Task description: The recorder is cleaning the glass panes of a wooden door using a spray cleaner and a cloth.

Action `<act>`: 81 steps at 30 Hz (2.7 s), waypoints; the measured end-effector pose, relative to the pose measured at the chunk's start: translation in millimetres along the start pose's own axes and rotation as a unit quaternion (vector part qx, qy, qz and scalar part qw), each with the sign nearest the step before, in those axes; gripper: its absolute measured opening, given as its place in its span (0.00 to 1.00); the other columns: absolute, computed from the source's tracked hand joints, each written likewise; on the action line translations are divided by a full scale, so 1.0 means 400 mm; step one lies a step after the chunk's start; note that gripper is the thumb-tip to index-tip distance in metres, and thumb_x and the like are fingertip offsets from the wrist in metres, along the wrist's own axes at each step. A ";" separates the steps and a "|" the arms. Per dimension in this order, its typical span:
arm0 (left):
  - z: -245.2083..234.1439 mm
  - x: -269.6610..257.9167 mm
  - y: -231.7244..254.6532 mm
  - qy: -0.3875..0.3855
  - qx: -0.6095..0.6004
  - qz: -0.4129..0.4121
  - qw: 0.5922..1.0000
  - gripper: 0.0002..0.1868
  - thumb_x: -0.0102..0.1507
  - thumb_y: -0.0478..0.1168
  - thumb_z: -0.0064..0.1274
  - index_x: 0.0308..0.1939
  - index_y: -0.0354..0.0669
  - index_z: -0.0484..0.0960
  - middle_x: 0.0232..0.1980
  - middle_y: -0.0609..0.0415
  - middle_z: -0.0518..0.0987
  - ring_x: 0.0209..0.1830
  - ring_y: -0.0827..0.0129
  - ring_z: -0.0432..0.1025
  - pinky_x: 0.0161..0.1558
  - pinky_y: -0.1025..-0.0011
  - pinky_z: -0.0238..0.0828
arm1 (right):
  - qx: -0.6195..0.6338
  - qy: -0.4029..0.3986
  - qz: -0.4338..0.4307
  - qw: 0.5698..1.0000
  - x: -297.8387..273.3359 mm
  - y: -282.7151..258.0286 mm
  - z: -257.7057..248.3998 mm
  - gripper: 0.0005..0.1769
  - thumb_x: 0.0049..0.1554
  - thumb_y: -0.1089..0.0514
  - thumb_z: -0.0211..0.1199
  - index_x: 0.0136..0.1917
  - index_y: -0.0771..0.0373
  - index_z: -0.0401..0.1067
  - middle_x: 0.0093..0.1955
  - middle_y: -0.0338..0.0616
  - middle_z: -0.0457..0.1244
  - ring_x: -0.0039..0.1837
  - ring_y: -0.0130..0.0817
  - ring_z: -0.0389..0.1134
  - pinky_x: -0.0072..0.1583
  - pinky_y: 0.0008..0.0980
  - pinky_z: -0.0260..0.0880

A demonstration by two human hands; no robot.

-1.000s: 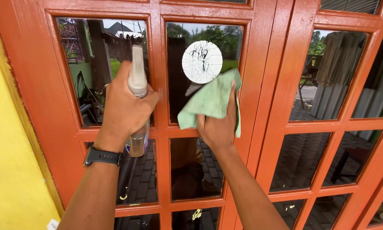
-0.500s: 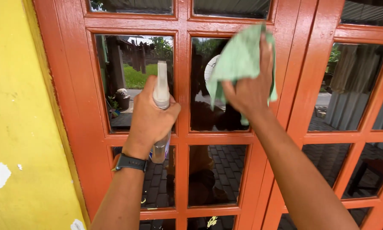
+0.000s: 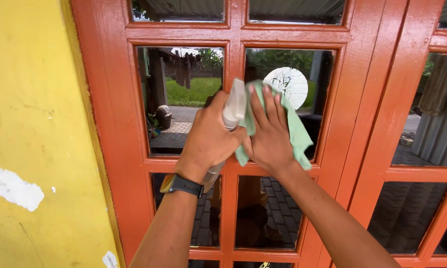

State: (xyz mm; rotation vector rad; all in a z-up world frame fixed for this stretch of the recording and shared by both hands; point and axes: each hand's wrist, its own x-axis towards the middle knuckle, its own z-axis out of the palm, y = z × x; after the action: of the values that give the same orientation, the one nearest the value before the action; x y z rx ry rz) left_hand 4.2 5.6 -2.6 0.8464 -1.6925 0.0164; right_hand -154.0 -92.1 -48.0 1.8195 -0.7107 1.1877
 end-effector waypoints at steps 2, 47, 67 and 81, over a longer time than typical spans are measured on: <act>0.003 -0.002 0.008 -0.008 0.021 -0.005 1.000 0.25 0.52 0.35 0.59 0.53 0.39 0.73 0.44 0.40 0.84 0.46 0.48 0.81 0.50 0.58 0.76 | 0.045 -0.001 0.013 0.999 -0.046 -0.013 0.013 0.40 0.63 0.47 0.55 0.78 0.79 0.58 0.83 0.63 0.45 0.85 0.62 0.39 0.82 0.58 0.39; -0.008 -0.044 0.044 0.025 0.052 0.031 0.998 0.21 0.53 0.32 0.58 0.49 0.33 0.72 0.46 0.38 0.79 0.47 0.46 0.78 0.51 0.56 0.74 | -0.058 -0.170 0.039 0.983 -0.242 -0.143 -0.027 0.36 0.65 0.42 0.42 0.77 0.67 0.55 0.81 0.59 0.47 0.85 0.52 0.34 0.81 0.51 0.28; 0.006 -0.098 -0.061 -0.095 0.137 -0.068 0.984 0.24 0.52 0.31 0.59 0.51 0.36 0.73 0.44 0.42 0.82 0.40 0.54 0.80 0.44 0.58 0.78 | -0.137 -0.007 0.001 0.991 0.079 0.172 -0.063 0.37 0.65 0.40 0.46 0.75 0.70 0.61 0.81 0.59 0.50 0.85 0.54 0.37 0.80 0.55 0.34; 0.009 -0.148 -0.244 -0.078 -0.218 -0.101 0.967 0.35 0.54 0.18 0.47 0.67 0.32 0.72 0.39 0.43 0.78 0.31 0.63 0.79 0.33 0.67 0.81 | -0.063 -0.061 0.119 0.989 -0.215 0.054 -0.052 0.34 0.60 0.51 0.52 0.64 0.89 0.64 0.78 0.71 0.47 0.86 0.62 0.33 0.82 0.57 0.38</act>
State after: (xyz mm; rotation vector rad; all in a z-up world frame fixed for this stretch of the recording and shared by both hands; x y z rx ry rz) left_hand 56.3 -37.2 -94.6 0.6922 -1.6595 -0.5574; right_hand -214.3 -83.4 -115.4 1.7484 -1.0751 1.1600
